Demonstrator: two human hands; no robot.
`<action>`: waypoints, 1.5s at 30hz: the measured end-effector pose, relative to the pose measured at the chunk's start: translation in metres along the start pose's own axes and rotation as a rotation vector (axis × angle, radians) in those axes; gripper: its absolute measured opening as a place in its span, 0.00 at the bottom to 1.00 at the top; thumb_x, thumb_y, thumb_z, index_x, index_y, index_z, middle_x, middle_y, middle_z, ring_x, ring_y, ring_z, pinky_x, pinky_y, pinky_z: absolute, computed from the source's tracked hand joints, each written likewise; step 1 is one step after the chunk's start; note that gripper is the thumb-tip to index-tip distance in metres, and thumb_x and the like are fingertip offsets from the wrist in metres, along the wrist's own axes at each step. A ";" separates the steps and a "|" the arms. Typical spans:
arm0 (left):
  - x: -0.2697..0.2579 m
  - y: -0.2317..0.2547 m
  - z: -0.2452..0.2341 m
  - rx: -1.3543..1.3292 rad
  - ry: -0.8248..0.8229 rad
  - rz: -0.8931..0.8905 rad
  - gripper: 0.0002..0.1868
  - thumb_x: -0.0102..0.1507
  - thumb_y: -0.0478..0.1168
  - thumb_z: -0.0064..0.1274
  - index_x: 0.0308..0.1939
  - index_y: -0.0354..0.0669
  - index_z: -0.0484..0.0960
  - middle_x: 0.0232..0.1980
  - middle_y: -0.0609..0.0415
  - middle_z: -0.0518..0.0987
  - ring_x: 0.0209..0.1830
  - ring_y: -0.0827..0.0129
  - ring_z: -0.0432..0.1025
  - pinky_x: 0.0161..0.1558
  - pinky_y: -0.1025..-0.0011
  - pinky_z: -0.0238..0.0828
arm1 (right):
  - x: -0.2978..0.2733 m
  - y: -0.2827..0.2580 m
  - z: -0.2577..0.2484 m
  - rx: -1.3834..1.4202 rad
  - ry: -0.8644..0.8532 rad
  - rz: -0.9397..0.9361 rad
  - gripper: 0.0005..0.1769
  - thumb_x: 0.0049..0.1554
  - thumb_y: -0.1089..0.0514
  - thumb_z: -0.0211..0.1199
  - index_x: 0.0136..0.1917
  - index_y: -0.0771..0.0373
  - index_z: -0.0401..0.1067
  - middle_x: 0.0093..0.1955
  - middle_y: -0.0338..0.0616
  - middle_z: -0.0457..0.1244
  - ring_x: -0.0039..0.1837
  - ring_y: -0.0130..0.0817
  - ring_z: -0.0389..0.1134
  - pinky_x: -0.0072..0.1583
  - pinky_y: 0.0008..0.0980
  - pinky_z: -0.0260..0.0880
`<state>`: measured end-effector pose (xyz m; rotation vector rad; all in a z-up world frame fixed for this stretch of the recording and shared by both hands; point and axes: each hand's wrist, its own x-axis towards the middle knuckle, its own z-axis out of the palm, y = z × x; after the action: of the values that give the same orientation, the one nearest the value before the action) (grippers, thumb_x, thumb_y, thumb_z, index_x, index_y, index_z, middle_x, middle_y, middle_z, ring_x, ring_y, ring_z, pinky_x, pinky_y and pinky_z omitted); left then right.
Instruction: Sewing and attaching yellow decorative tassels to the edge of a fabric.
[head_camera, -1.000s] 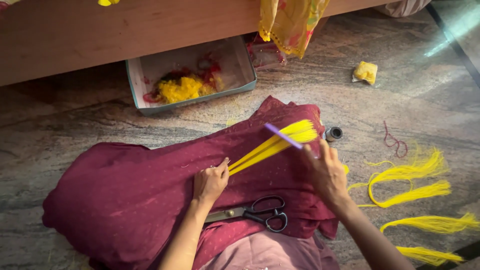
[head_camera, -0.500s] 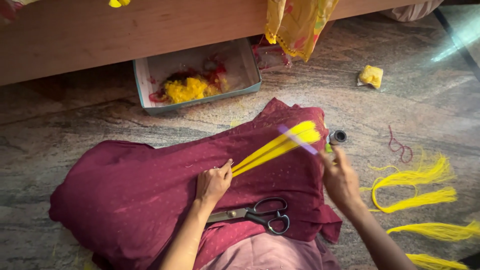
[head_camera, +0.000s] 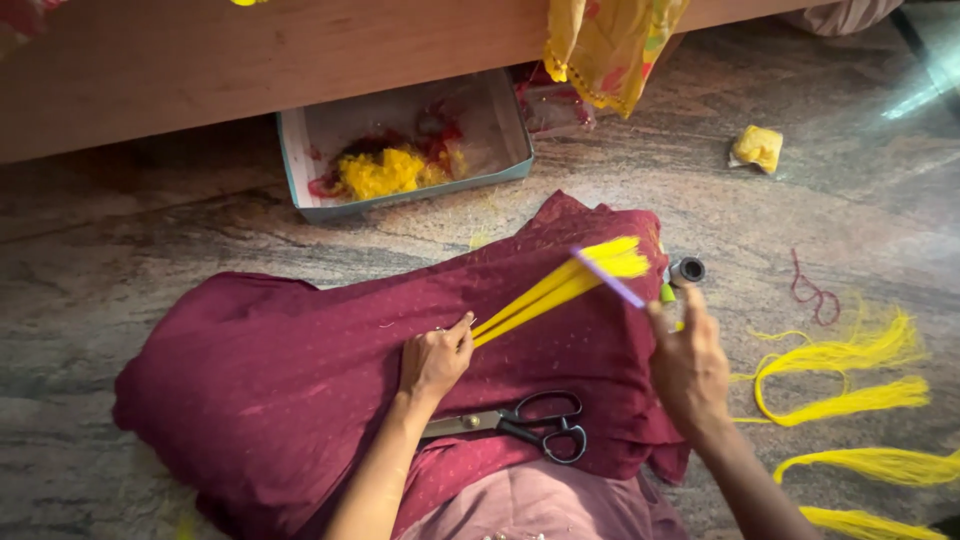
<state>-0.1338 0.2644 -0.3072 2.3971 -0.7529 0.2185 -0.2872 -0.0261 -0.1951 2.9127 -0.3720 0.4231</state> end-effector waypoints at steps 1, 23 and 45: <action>-0.001 0.000 -0.001 0.003 0.003 0.000 0.15 0.63 0.42 0.54 0.53 0.52 0.87 0.22 0.45 0.80 0.19 0.54 0.77 0.23 0.57 0.73 | 0.001 0.009 0.004 0.002 0.003 -0.002 0.16 0.61 0.61 0.61 0.62 0.58 0.72 0.68 0.65 0.56 0.51 0.53 0.68 0.42 0.42 0.73; 0.020 -0.001 -0.042 -0.607 -0.056 -0.374 0.17 0.65 0.44 0.57 0.52 0.37 0.86 0.31 0.43 0.84 0.27 0.67 0.77 0.27 0.68 0.71 | 0.049 0.056 0.047 0.892 -0.870 -0.039 0.12 0.52 0.57 0.71 0.51 0.58 0.81 0.36 0.54 0.72 0.40 0.56 0.69 0.40 0.42 0.68; 0.285 -0.101 -0.251 -1.262 0.308 -0.410 0.23 0.61 0.55 0.59 0.54 0.48 0.81 0.55 0.59 0.82 0.49 0.78 0.73 0.47 0.78 0.63 | 0.298 -0.239 -0.154 1.844 -0.085 -0.166 0.16 0.63 0.65 0.58 0.64 0.71 0.71 0.51 0.47 0.69 0.54 0.33 0.75 0.58 0.30 0.79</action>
<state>0.1648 0.3485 -0.0652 1.2083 -0.1145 -0.0649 0.0142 0.1677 0.0068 4.5926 0.7173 0.9770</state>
